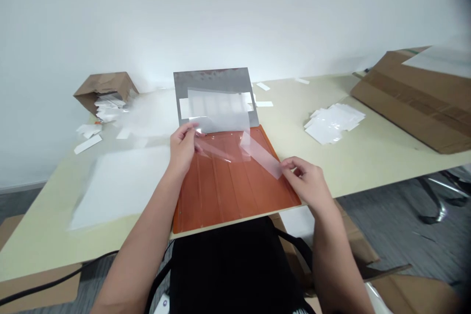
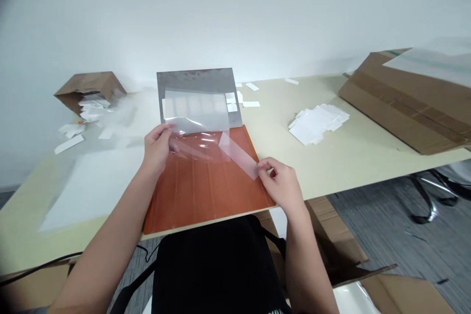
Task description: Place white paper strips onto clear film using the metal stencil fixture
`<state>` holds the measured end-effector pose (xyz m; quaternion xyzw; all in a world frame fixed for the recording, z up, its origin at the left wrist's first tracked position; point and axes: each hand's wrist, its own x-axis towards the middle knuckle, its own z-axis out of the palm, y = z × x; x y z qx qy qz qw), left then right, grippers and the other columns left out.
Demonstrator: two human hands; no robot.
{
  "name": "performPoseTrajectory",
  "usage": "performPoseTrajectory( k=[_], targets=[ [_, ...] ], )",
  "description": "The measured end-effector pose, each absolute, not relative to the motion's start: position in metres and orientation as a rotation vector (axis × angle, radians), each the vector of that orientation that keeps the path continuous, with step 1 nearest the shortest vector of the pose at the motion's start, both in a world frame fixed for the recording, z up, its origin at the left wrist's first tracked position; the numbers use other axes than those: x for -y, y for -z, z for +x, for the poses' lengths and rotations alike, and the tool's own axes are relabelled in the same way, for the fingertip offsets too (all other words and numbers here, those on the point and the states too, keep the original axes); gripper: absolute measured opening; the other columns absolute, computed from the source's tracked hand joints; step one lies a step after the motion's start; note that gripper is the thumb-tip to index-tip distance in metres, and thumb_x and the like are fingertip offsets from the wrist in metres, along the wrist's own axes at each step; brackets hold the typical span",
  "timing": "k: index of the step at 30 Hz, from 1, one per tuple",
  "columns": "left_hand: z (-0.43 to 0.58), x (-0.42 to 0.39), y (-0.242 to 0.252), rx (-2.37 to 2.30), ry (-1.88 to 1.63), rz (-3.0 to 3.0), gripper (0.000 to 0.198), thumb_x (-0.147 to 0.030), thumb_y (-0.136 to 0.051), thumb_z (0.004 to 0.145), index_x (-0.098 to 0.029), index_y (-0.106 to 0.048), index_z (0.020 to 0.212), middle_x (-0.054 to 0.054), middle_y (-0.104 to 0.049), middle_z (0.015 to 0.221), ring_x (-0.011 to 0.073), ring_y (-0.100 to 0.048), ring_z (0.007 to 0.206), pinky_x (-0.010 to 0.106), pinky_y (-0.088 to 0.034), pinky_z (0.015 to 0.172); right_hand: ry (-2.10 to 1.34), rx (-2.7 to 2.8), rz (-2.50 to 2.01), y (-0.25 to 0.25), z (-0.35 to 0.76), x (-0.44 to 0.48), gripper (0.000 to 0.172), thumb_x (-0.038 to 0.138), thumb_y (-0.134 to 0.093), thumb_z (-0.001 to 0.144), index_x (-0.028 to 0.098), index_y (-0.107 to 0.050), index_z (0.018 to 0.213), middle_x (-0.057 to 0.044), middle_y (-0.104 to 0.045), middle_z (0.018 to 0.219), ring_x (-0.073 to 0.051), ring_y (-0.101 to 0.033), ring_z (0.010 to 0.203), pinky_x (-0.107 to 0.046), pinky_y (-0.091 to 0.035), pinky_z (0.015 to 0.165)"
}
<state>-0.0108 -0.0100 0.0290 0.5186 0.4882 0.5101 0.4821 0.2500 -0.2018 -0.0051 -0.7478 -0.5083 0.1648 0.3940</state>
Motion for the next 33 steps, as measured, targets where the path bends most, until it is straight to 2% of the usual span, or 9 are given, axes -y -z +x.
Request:
performPoseTrajectory(
  k=[6, 11, 21, 30, 33],
  targets=[
    [-0.004, 0.012, -0.025, -1.184, -1.19, 1.247, 0.023, -0.026, -0.055, 0.082, -0.018, -0.071, 0.097, 0.002, -0.073, 0.077, 0.0075, -0.049, 0.034, 0.022, -0.041, 0.038, -0.328, 1.149, -1.944, 0.013, 0.226, 0.23, 0.022, 0.038, -0.055, 0.083, 0.023, -0.07, 0.088, -0.004, -0.073, 0.084, -0.015, -0.053, 0.056, -0.03, -0.046, 0.059],
    [-0.002, 0.01, -0.022, -1.182, -1.176, 1.234, 0.024, -0.026, -0.053, 0.082, -0.017, -0.071, 0.097, 0.002, -0.073, 0.076, 0.0077, -0.049, 0.034, 0.021, -0.04, 0.037, -0.313, 1.044, -1.943, 0.017, 0.218, 0.242, 0.024, 0.042, -0.056, 0.083, 0.023, -0.07, 0.087, -0.003, -0.07, 0.075, -0.015, -0.051, 0.054, -0.029, -0.045, 0.056],
    [-0.002, 0.007, -0.017, -1.18, -1.171, 1.246, 0.022, -0.025, -0.055, 0.082, -0.018, -0.071, 0.094, 0.001, -0.073, 0.075, 0.0071, -0.048, 0.032, 0.021, -0.04, 0.037, -0.249, 0.995, -2.026, 0.013, 0.205, 0.262, 0.026, 0.045, -0.056, 0.084, 0.024, -0.071, 0.086, -0.002, -0.07, 0.073, -0.015, -0.053, 0.053, -0.029, -0.044, 0.055],
    [-0.005, 0.008, -0.019, -1.198, -1.166, 1.244, 0.022, -0.031, -0.063, 0.081, -0.019, -0.072, 0.096, 0.0, -0.072, 0.074, 0.0065, -0.049, 0.034, 0.021, -0.04, 0.037, -0.172, 0.969, -2.135, 0.014, 0.197, 0.281, 0.024, 0.044, -0.057, 0.084, 0.026, -0.073, 0.085, -0.002, -0.07, 0.066, -0.018, -0.053, 0.048, -0.031, -0.044, 0.053],
    [-0.006, 0.008, -0.021, -1.191, -1.183, 1.25, 0.023, -0.031, -0.061, 0.08, -0.019, -0.072, 0.096, -0.001, -0.071, 0.073, 0.0064, -0.049, 0.034, 0.021, -0.04, 0.038, -0.172, 0.99, -2.127, 0.015, 0.194, 0.284, 0.023, 0.044, -0.056, 0.085, 0.027, -0.072, 0.085, -0.003, -0.072, 0.071, -0.018, -0.055, 0.049, -0.031, -0.044, 0.054]
  ],
)
